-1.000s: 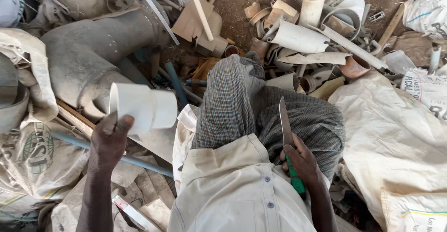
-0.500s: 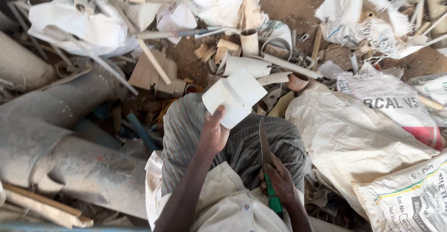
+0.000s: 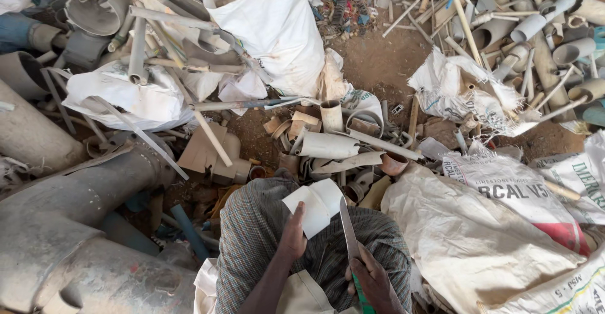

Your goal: The person uses a knife to cut a long flat plastic sheet into smaller pieces, then cuts a white plastic funnel-like object. The person works while sitting on the ground in a cluttered area with plastic waste and sacks.

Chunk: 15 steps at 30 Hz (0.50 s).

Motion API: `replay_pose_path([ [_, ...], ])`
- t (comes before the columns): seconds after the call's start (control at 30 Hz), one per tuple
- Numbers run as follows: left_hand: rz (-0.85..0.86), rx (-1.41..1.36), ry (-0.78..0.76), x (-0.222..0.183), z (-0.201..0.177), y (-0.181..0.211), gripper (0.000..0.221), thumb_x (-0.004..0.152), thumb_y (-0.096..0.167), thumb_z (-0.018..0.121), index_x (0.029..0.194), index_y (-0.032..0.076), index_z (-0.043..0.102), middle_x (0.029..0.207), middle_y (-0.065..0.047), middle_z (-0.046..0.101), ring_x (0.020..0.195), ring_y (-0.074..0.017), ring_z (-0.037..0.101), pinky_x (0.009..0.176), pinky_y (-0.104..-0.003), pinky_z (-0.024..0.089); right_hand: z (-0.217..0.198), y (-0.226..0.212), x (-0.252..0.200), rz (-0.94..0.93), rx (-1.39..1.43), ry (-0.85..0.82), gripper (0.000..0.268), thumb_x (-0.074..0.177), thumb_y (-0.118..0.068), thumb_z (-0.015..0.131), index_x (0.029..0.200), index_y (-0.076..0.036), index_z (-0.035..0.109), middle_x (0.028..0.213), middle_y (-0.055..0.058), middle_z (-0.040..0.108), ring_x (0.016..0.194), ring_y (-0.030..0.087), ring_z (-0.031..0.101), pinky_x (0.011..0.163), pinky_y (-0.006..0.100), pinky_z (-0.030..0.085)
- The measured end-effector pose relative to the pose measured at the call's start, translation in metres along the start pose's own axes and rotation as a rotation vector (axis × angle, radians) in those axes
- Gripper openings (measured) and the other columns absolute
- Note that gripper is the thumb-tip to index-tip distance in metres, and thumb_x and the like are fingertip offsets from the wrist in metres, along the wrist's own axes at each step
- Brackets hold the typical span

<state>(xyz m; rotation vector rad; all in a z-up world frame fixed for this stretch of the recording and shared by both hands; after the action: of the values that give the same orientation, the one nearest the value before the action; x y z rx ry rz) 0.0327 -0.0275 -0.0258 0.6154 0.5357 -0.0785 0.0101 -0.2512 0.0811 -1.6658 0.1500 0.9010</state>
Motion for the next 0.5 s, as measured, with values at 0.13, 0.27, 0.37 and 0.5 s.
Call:
replay_pose_path([
  [0.13, -0.053, -0.004, -0.017, 0.005, 0.001, -0.013, 0.087, 0.099, 0.06, 0.049, 0.16, 0.004, 0.025, 0.163, -0.021, 0.032, 0.149, -0.0363, 0.034, 0.121, -0.051, 0.033, -0.003, 0.011, 0.028, -0.018, -0.216, 0.007, 0.069, 0.099, -0.025, 0.057, 0.161, -0.016, 0.029, 0.084, 0.007, 0.068, 0.066, 0.013, 0.063, 0.057, 0.035, 0.057],
  [0.27, -0.175, 0.224, 0.009, 0.017, -0.006, -0.029, 0.091, 0.096, 0.064, 0.045, 0.165, 0.015, 0.013, 0.172, -0.009, 0.005, 0.159, -0.0288, 0.005, 0.129, -0.052, 0.016, -0.008, 0.047, 0.037, 0.15, -0.258, -0.045, 0.073, 0.099, -0.03, 0.053, 0.163, -0.024, 0.019, 0.08, 0.01, 0.066, 0.06, 0.02, 0.058, 0.062, 0.041, 0.055],
  [0.37, -0.21, 0.223, 0.025, 0.02, -0.014, -0.036, 0.096, 0.096, 0.068, 0.046, 0.166, 0.014, 0.008, 0.173, -0.01, -0.001, 0.159, -0.0299, -0.001, 0.131, -0.055, 0.012, -0.011, 0.06, 0.045, 0.043, -0.278, -0.056, 0.076, 0.098, -0.033, 0.057, 0.162, -0.023, 0.017, 0.078, 0.012, 0.066, 0.06, 0.018, 0.062, 0.064, 0.042, 0.057],
  [0.5, -0.137, 0.093, -0.092, 0.027, -0.009, -0.036, 0.104, 0.09, 0.071, 0.054, 0.162, 0.011, 0.008, 0.17, -0.015, 0.01, 0.158, -0.0361, 0.016, 0.124, -0.056, 0.025, -0.029, 0.062, 0.057, 0.122, -0.299, 0.006, 0.076, 0.1, -0.038, 0.056, 0.164, -0.023, 0.019, 0.078, 0.014, 0.066, 0.053, 0.02, 0.051, 0.057, 0.044, 0.051],
])
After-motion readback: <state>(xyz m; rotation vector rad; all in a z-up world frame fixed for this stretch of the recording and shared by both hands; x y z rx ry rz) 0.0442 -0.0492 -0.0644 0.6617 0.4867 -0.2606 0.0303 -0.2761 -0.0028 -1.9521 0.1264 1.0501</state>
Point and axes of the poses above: each hand's wrist, its own x-axis towards the middle knuckle, its own z-axis out of the palm, y = z × x, the point moved 5 cm from there along x, towards the middle knuckle
